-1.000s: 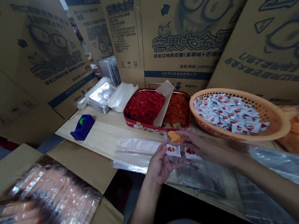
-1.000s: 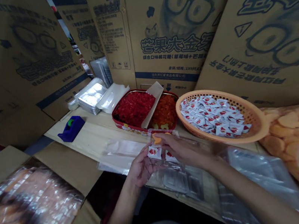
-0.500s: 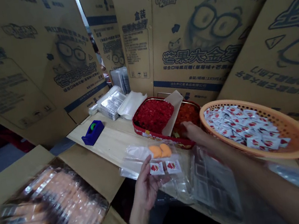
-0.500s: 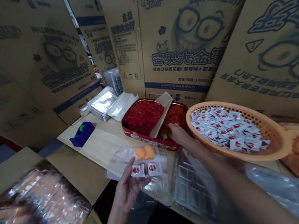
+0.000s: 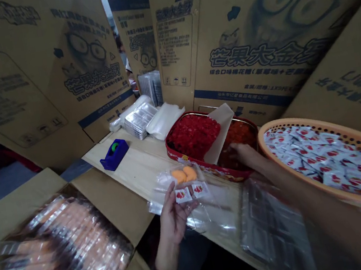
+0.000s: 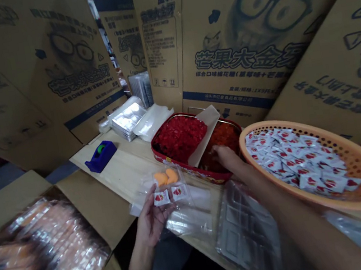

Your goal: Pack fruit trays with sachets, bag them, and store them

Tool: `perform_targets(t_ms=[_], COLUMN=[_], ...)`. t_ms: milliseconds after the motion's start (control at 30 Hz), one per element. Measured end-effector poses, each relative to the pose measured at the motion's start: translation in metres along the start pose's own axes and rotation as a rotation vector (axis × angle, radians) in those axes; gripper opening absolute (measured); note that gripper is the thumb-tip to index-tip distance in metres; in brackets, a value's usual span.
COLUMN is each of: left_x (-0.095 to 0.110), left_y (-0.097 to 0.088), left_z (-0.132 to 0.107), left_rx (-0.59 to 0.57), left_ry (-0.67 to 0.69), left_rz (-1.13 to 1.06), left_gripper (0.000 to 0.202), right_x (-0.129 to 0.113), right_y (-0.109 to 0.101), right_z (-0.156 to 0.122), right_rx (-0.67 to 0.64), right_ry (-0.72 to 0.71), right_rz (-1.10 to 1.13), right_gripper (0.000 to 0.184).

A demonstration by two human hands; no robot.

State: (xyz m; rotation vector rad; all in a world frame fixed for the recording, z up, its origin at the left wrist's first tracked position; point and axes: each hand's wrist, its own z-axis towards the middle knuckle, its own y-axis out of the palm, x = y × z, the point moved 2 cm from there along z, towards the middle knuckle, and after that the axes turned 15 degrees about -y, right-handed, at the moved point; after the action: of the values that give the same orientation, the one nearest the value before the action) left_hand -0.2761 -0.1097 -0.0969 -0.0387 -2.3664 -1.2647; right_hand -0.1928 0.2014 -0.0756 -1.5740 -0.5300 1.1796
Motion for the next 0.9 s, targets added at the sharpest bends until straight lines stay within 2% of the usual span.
perform_targets(t_ms=[133, 267, 433, 533, 633, 767, 833, 900], left_x=[-0.002, -0.005, -0.006, -0.005, -0.005, -0.004, -0.004, -0.004], left_y=[-0.005, -0.008, -0.010, -0.011, -0.013, -0.014, -0.015, -0.016], left_z=[0.003, 0.008, 0.013, 0.013, 0.013, 0.014, 0.014, 0.014], left_rx=[0.006, -0.001, -0.010, -0.016, -0.012, -0.015, -0.022, -0.032], left_ry=[0.012, 0.018, 0.014, 0.004, -0.008, -0.036, -0.048, -0.052], left_rz=[-0.006, 0.011, -0.004, -0.009, -0.015, -0.014, -0.023, -0.034], left_gripper=[0.050, 0.047, 0.042, 0.039, 0.039, 0.036, 0.034, 0.034], right_x=[-0.003, -0.015, -0.028, -0.046, -0.076, -0.119, -0.131, -0.134], right_y=[-0.011, -0.016, -0.024, -0.027, -0.025, -0.004, 0.013, 0.027], right_z=[-0.014, -0.028, -0.039, -0.051, -0.067, -0.088, -0.094, -0.096], right_rx=[0.164, 0.268, 0.345, 0.372, 0.260, -0.087, -0.220, -0.285], right_ry=[0.111, 0.153, 0.182, 0.205, 0.152, 0.046, 0.017, 0.006], right_rz=[0.259, 0.544, 0.793, 0.982, 1.035, 0.979, 0.958, 0.928], right_gripper=[0.010, 0.007, 0.014, 0.022, 0.030, 0.034, 0.034, 0.035])
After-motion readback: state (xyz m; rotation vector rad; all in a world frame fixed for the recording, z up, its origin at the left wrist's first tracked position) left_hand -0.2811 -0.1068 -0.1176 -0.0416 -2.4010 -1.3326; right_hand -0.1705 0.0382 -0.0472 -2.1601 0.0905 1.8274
